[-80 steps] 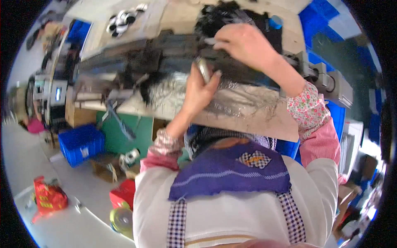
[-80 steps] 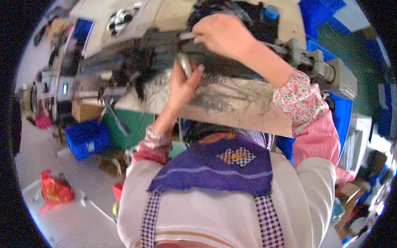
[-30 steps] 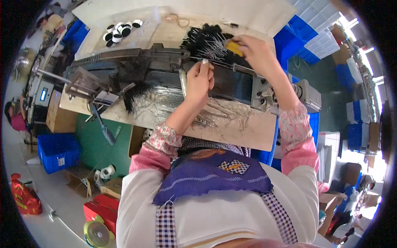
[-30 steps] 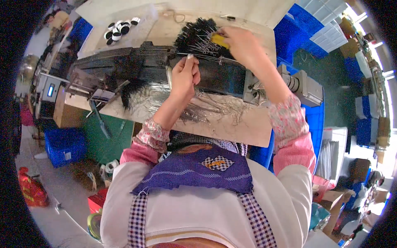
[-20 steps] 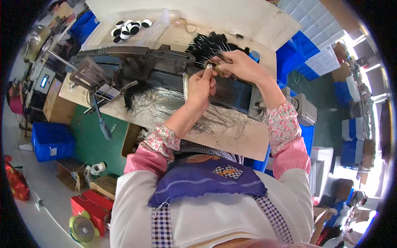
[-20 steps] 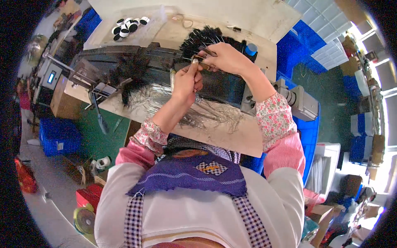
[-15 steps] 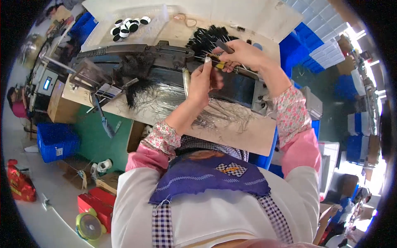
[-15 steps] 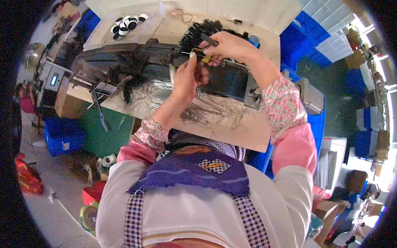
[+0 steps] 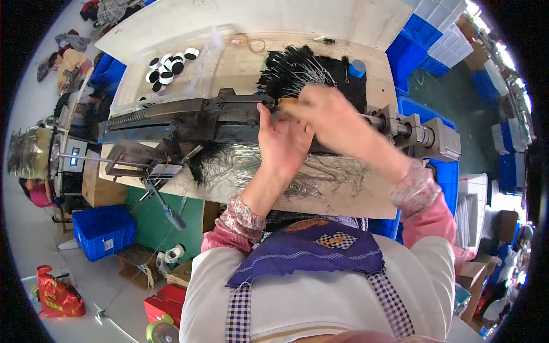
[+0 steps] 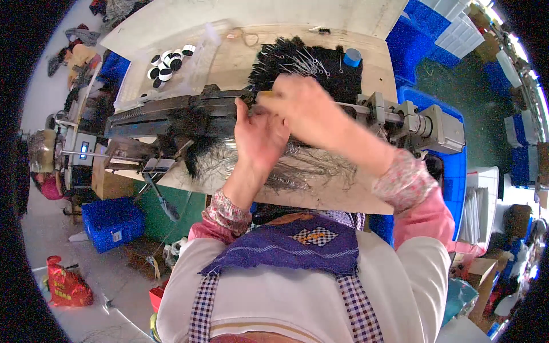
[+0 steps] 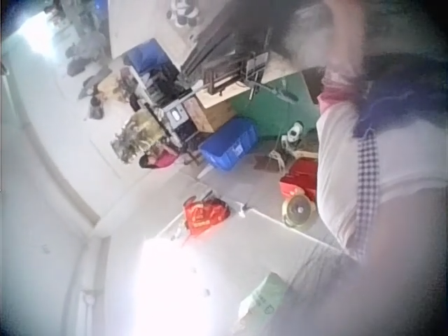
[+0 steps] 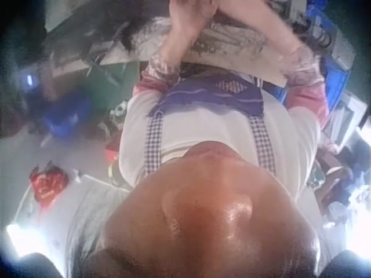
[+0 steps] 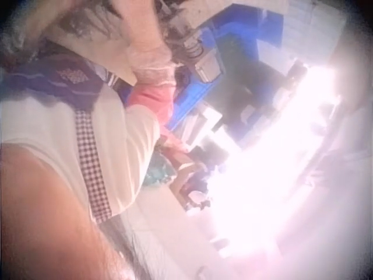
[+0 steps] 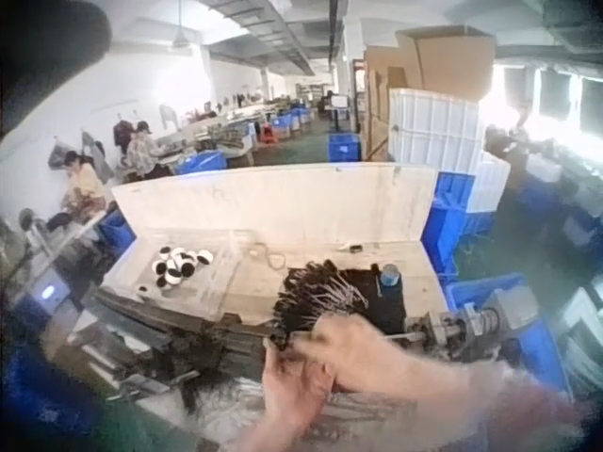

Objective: Grouping and securing bundles of black synthetic fibers at a factory workbench.

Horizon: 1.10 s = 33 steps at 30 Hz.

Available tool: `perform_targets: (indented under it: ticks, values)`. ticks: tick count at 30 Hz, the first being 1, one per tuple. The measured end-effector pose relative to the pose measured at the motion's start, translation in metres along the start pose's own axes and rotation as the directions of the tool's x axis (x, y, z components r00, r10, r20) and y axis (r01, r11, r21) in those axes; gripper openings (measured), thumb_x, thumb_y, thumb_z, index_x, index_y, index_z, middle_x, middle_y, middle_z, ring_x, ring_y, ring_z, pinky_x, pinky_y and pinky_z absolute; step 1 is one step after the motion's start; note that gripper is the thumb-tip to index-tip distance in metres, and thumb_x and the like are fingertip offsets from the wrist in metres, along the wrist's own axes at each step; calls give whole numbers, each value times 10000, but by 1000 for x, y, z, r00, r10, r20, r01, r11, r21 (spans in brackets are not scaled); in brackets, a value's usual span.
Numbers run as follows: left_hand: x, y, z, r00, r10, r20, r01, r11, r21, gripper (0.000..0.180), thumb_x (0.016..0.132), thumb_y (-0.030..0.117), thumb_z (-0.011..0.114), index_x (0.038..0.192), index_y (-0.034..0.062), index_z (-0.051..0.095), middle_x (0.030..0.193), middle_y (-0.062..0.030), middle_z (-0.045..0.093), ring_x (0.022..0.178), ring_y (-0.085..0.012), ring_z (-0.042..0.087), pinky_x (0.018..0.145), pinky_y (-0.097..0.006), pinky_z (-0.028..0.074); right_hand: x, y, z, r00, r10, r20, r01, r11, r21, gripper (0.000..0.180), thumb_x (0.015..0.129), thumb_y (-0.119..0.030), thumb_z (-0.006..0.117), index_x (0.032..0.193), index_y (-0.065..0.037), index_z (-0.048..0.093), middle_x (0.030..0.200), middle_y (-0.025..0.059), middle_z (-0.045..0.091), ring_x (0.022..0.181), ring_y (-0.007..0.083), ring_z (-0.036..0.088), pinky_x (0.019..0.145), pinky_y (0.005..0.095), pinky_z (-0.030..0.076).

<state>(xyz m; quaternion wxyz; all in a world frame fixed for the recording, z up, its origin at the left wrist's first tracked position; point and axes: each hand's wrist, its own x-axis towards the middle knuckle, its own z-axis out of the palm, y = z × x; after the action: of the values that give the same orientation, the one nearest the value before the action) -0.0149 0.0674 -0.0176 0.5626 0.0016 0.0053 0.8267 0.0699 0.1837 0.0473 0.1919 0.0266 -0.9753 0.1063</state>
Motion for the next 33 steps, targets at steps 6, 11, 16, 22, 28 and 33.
perform_targets:
  ticks: [6,11,16,22,28,33]
  values:
    - [-16,-8,14,990,124,-73,-100,957,270,724,939,603,313,1326,-7,360,1333,-118,449,1265,-228,401,1105,-375,278,2,32,-12,955,294,21,-291,927,237,180,754,-122,645,922,-111,709,766,44,569,808,220,585,724,371,430]
    - [-15,-10,9,985,165,-44,-146,947,287,687,950,566,342,1303,-22,363,1353,-139,421,1283,-249,385,1125,-392,257,11,21,-5,987,159,26,-161,974,160,180,762,-134,644,929,-121,707,781,44,581,824,226,587,803,390,384]
    - [-16,-7,22,972,186,-142,-135,940,312,710,958,559,297,1257,-81,367,1309,-224,442,1281,-335,389,1140,-435,241,9,25,-13,990,128,53,-135,981,143,170,754,-147,657,913,-120,710,770,51,579,815,233,583,797,378,384]
    - [-14,-3,20,986,120,-114,-68,920,386,695,950,574,328,1255,-47,395,1311,-161,452,1271,-262,400,1129,-405,254,4,31,-21,994,103,24,-104,992,75,188,769,-161,643,941,-148,718,777,63,587,831,243,586,798,380,389]
    - [-14,-3,24,986,142,-91,-98,921,376,724,943,589,331,1269,-55,385,1288,-153,474,1258,-251,411,1108,-399,281,15,32,-6,988,122,95,-135,980,147,204,797,-189,626,975,-145,713,808,74,595,853,254,588,826,401,383]
    - [-14,1,22,993,83,-90,-39,913,405,733,937,595,346,1267,-58,387,1269,-147,483,1220,-249,432,1092,-390,293,12,36,-5,992,108,64,-115,988,105,204,802,-168,620,984,-139,709,827,85,598,845,275,593,773,402,427]
